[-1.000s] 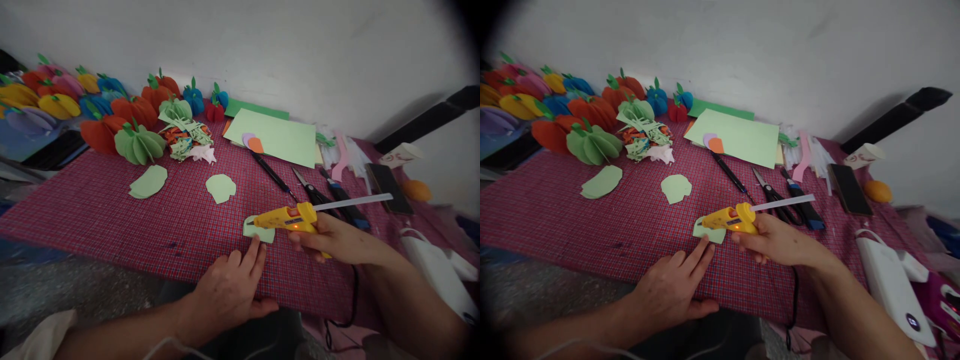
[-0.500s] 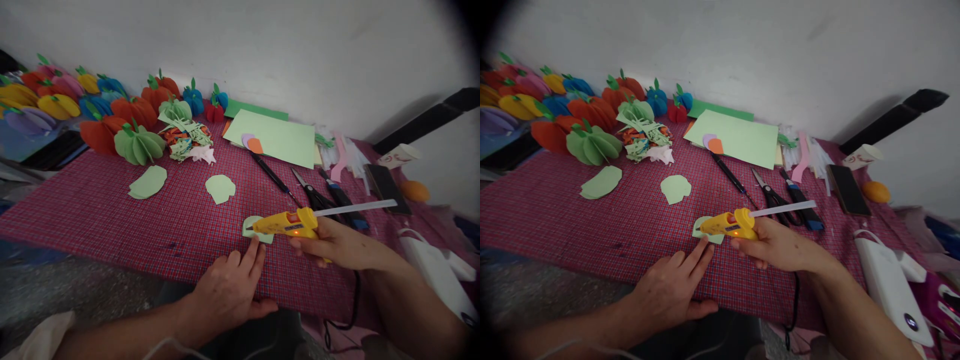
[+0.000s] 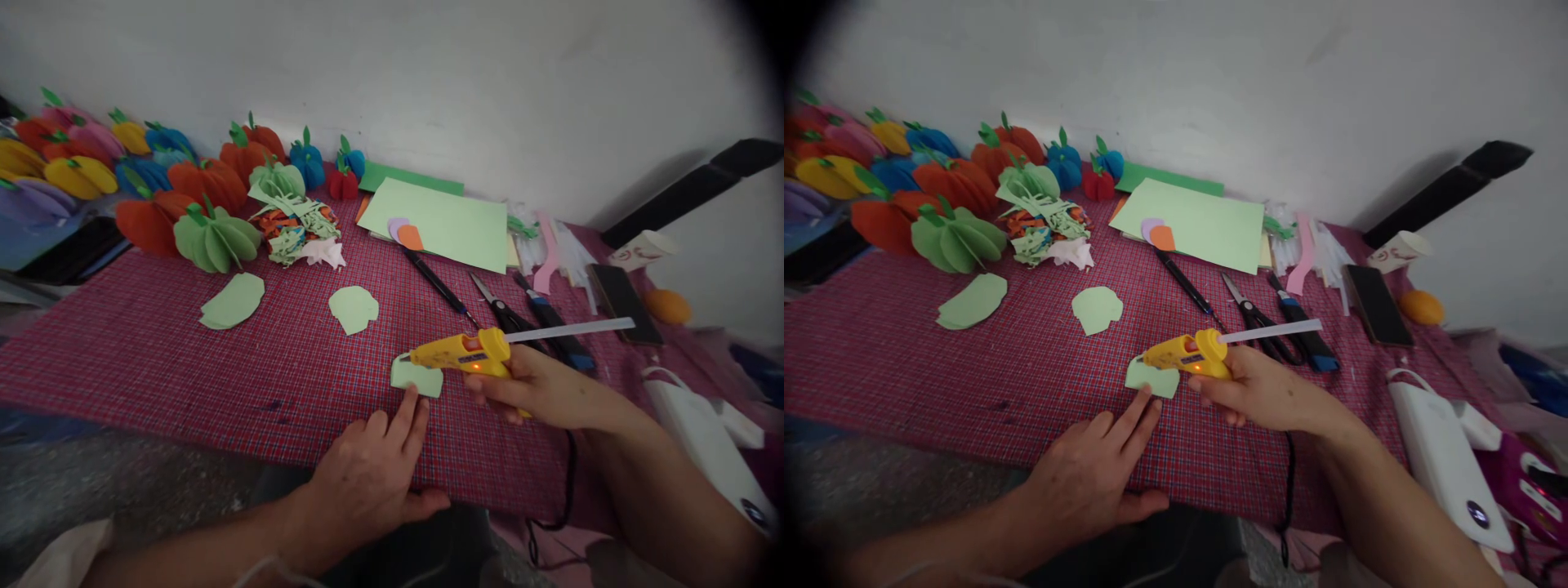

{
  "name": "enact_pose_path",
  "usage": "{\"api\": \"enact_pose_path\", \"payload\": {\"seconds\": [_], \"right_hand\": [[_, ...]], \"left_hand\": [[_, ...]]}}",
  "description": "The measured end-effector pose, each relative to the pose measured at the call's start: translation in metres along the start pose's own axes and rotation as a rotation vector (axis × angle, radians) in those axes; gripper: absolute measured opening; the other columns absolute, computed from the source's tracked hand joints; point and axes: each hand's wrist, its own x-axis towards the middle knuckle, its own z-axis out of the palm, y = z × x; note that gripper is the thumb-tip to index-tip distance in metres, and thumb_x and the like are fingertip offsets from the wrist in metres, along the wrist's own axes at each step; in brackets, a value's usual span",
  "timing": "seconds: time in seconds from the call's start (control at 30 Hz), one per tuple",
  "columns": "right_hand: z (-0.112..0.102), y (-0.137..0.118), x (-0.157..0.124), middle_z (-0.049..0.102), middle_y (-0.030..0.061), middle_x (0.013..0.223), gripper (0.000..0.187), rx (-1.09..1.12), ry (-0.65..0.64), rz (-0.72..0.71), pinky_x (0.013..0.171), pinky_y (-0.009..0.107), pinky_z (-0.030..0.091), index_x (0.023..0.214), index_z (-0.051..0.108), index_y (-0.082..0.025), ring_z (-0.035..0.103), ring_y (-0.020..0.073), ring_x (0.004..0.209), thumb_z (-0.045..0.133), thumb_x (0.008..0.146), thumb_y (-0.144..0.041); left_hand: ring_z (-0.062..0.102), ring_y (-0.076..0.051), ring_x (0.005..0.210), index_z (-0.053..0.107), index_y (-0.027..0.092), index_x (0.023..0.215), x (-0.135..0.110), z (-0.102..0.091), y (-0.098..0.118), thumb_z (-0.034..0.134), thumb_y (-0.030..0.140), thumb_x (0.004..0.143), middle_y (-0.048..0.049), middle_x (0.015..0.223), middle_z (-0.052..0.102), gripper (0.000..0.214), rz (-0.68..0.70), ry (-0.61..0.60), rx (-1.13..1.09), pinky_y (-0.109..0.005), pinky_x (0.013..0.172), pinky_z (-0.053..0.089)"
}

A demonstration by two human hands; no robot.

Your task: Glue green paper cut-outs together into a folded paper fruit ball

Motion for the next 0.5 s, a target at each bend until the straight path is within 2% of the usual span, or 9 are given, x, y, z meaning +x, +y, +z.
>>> {"api": "enact_pose_path", "payload": {"seconds": [0.3,0.5], "right_hand": [[-0.0052,0.0016,-0.0038,0.045,-0.0054,0.052,0.029,-0.035,0.028,0.000,0.037,0.016,0.034,0.079,0.051,-0.016,0.040,0.0052,0.040,0.049,0.083,-0.045],[-0.0057,0.0036,-0.0037,0.051,-0.0028,0.061,0.030,-0.023,0.026,-0.002,0.037,0.016,0.035,0.081,0.050,-0.017,0.042,0.0050,0.041,0.050,0.082,-0.046]], "left_hand": [[0.056,-0.022,0.081,0.032,0.012,0.137,-0.0009,-0.0003,0.0005,0.032,0.062,0.081,-0.0134,0.143,0.030,0.075,0.003,-0.013,0.011,-0.035,0.059,0.050],[0.058,-0.021,0.080,0.027,0.016,0.139,0.0031,-0.0057,0.0012,0.033,0.065,0.079,-0.0103,0.145,0.028,0.079,-0.033,-0.049,-0.021,-0.036,0.059,0.052]]}}
